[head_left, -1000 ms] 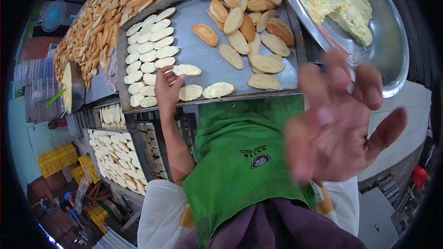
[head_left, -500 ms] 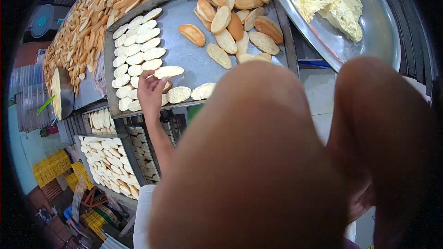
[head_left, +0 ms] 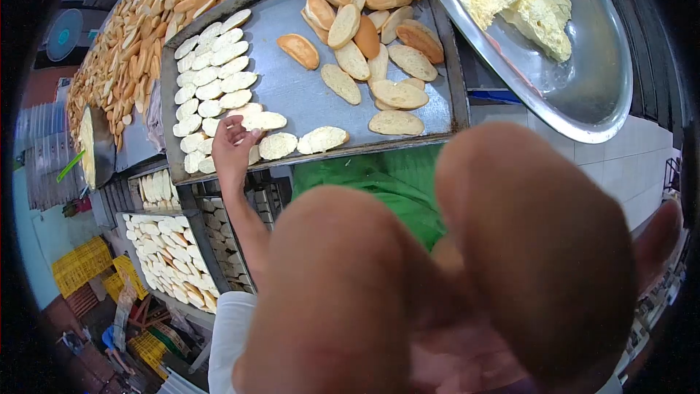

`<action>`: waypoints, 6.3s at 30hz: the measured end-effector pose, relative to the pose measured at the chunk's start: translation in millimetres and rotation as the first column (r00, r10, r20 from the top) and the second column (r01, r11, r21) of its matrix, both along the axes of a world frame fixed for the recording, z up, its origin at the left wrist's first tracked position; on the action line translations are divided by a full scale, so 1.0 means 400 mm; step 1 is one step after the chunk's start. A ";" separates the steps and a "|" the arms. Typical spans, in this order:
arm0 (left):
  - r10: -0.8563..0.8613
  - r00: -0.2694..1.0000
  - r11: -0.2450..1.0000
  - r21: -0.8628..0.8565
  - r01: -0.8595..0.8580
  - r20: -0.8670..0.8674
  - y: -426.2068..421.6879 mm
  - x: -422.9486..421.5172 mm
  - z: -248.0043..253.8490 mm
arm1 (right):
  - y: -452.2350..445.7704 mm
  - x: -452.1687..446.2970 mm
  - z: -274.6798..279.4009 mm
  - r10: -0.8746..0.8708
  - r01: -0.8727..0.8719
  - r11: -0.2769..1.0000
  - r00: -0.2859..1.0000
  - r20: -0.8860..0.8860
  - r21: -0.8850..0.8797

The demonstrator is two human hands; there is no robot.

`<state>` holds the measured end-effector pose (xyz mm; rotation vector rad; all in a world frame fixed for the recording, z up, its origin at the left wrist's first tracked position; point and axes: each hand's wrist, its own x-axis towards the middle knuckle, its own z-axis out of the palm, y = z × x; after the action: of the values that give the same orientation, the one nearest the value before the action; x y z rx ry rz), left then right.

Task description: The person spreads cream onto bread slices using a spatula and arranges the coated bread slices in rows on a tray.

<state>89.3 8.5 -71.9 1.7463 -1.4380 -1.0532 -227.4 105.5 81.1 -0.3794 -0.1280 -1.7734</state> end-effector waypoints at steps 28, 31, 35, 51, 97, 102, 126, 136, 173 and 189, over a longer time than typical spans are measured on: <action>-0.050 0.808 0.996 -0.035 0.087 0.588 -0.003 -0.041 0.061 | -0.008 -0.017 0.022 -0.065 0.072 0.992 0.996 0.062 -0.108; -0.008 0.850 0.976 -0.180 0.121 0.528 -0.028 -0.042 0.058 | -0.016 -0.082 -0.061 -0.416 0.531 0.846 0.707 -0.572 0.040; -0.172 0.854 0.868 -0.334 0.368 0.491 -0.091 -0.139 0.094 | -0.018 -0.110 -0.103 -0.137 0.667 0.725 -0.101 -0.985 -0.170; -0.311 0.642 0.839 -0.114 0.532 0.701 -0.267 -0.456 0.026 | -0.217 -0.493 -0.165 0.404 0.355 0.909 -0.881 -0.248 0.219; -0.147 0.253 0.878 -0.008 0.478 -0.956 -0.027 -0.326 0.193 | -0.056 -0.059 -0.203 -0.032 0.489 0.872 0.062 -0.998 0.002; -0.103 0.268 0.958 -0.023 0.287 -0.958 -0.036 -0.301 0.182 | -0.060 -0.063 -0.199 -0.089 0.583 0.756 -0.357 -0.930 -0.296; -0.180 0.258 0.802 0.010 0.597 -0.949 0.011 -0.347 0.182 | -0.101 -0.012 -0.239 -0.197 0.725 0.567 -0.341 -0.919 -0.391; -0.303 0.725 0.889 0.091 0.450 -0.619 -0.153 -0.159 0.157 | -0.031 -0.035 -0.285 0.058 0.453 0.796 0.603 -0.796 0.401; -0.876 0.281 0.425 0.351 0.834 0.392 -0.236 -0.201 0.022 | 0.008 -0.074 -0.292 0.066 0.564 0.689 0.577 -0.814 0.456; -0.295 0.796 0.937 -0.005 0.351 0.529 -0.280 -0.293 0.018 | 0.001 -0.035 -0.298 0.274 0.496 0.682 0.510 -0.816 0.538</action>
<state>-27.7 -103.7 -64.9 1.8326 -2.1545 -0.6594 -241.6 105.7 -37.9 -0.6432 1.3752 -1.3984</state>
